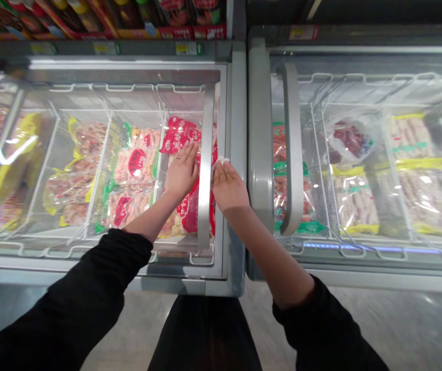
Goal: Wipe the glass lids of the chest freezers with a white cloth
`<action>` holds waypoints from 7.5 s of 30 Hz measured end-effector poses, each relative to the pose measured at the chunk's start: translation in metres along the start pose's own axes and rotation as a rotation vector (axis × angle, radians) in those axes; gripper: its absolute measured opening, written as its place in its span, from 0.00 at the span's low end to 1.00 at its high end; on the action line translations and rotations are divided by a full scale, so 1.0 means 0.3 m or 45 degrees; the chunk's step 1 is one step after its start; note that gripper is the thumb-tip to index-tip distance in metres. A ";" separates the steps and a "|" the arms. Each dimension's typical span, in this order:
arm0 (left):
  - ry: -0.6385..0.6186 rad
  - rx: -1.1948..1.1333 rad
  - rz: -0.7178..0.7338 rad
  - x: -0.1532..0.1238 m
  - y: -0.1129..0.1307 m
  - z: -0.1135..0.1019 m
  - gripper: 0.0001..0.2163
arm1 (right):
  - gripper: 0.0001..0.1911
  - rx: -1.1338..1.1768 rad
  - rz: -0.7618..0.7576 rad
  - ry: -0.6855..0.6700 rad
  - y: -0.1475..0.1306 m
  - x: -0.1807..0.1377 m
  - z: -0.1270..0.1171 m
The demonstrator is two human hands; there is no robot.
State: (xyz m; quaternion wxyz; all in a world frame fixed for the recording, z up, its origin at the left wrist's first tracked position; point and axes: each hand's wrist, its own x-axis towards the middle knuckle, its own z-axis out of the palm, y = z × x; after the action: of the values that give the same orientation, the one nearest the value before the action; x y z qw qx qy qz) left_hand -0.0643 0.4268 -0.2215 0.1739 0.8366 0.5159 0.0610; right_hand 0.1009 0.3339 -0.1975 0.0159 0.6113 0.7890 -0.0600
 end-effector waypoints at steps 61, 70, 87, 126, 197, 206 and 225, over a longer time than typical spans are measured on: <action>0.019 -0.194 0.113 -0.301 -0.019 0.112 0.31 | 0.30 0.211 0.259 -0.056 -0.451 -0.672 0.014; 0.012 -0.239 0.195 -0.289 -0.052 0.127 0.31 | 0.32 0.322 0.250 -0.054 -0.504 -0.736 0.001; 0.080 -0.369 0.057 -0.736 -0.076 -0.035 0.27 | 0.34 0.474 0.218 -0.099 -0.591 -0.626 0.062; 0.109 -0.107 0.050 -0.959 -0.109 -0.038 0.29 | 0.31 0.636 -0.013 0.018 -0.585 -0.641 0.035; 0.083 -0.094 0.150 -1.003 -0.550 -0.204 0.27 | 0.32 0.607 0.326 0.160 -1.005 -0.357 0.076; 0.084 -0.127 0.165 -1.002 -0.549 -0.206 0.26 | 0.34 0.690 0.142 -0.005 -0.986 -0.401 0.032; 0.094 -0.149 0.129 -1.006 -0.547 -0.197 0.27 | 0.33 0.662 0.168 0.064 -1.017 -0.379 0.040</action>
State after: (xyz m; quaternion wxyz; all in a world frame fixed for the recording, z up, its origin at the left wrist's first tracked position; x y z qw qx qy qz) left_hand -0.3580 0.2401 -0.2012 0.2001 0.8471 0.4746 0.1307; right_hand -0.1659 0.1481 -0.1752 -0.1575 0.6462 0.7057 -0.2443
